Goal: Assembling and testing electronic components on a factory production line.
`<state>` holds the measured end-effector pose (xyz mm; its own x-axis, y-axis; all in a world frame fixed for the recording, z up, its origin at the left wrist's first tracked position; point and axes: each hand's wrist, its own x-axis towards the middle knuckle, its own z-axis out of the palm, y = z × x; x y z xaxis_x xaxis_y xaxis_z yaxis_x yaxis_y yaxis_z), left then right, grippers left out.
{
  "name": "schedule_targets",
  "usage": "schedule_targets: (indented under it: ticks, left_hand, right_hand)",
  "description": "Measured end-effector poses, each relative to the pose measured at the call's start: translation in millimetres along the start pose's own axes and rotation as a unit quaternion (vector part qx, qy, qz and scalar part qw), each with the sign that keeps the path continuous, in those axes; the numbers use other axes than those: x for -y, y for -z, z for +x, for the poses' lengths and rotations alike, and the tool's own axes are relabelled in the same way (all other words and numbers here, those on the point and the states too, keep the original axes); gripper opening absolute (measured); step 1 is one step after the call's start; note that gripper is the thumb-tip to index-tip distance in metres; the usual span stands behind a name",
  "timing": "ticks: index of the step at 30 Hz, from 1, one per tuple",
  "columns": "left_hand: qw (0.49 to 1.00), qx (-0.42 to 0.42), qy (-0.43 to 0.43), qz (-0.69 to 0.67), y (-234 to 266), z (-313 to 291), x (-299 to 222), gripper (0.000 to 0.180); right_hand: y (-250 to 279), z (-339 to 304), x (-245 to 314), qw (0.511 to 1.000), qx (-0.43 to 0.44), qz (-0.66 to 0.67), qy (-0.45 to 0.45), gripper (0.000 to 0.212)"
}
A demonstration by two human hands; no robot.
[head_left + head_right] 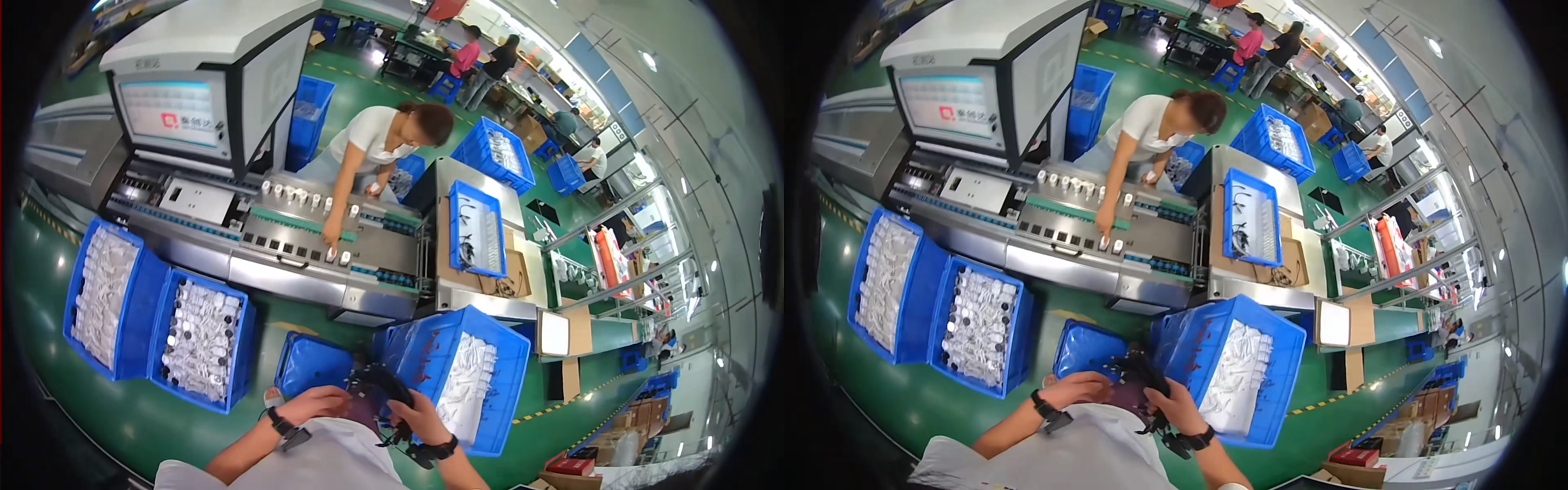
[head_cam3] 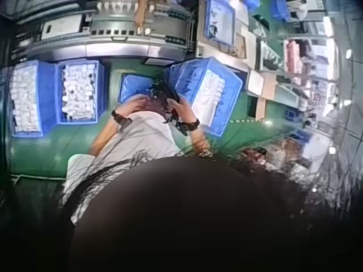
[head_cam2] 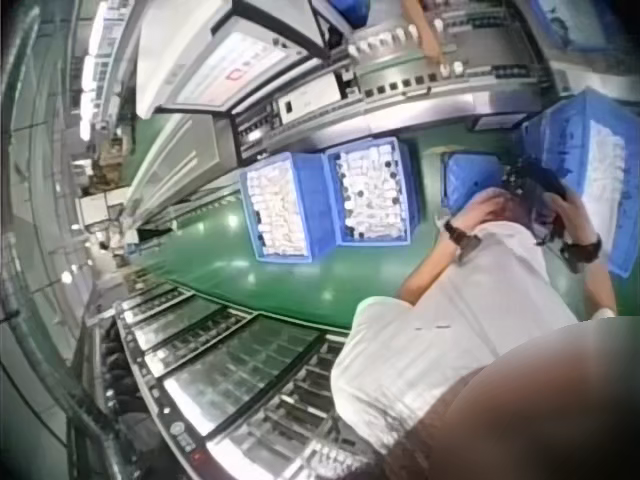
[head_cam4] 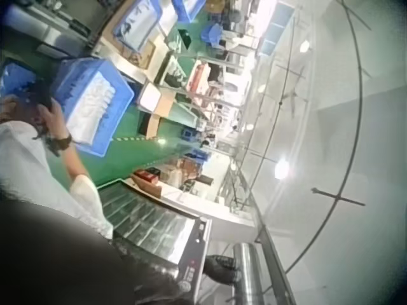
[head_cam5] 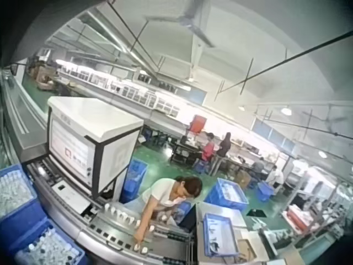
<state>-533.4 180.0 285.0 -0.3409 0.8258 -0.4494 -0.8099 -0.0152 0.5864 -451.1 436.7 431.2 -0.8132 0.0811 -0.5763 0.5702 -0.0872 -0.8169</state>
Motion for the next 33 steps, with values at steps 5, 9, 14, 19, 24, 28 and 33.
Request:
schedule_targets:
  ticks: [5, 9, 14, 19, 24, 28, 33]
  left_hand:
    - [0.978, -0.205, -0.024, 0.014, 42, 15, 4, 0.036]
    - [0.925, -0.376, -0.046, -0.029, 54, 22, 19, 0.026]
    - [0.905, -0.418, -0.047, -0.063, 15, 67, 2, 0.021]
    - [0.901, -0.434, 0.0, 0.004, -21, 79, -23, 0.022]
    - [0.879, -0.476, 0.0, 0.027, -18, 43, -34, 0.019]
    - [0.889, -0.455, 0.027, 0.035, 32, 52, -38, 0.018]
    - [0.926, -0.368, 0.048, 0.071, 147, 115, -10, 0.02]
  right_hand:
    - [132, 8, 74, 0.997, -0.016, 0.074, -0.012, 0.015]
    - [239, 52, 97, 0.996, -0.015, 0.087, -0.025, 0.017]
    - [335, 181, 106, 0.99, -0.081, 0.081, 0.077, 0.019]
    - [411, 340, 91, 0.952, -0.214, -0.072, 0.204, 0.022]
    - [458, 445, 66, 0.844, -0.371, -0.346, 0.176, 0.038]
    - [429, 471, 86, 0.829, -0.356, -0.426, 0.06, 0.049]
    - [323, 439, 81, 0.683, -0.492, -0.479, 0.251, 0.039]
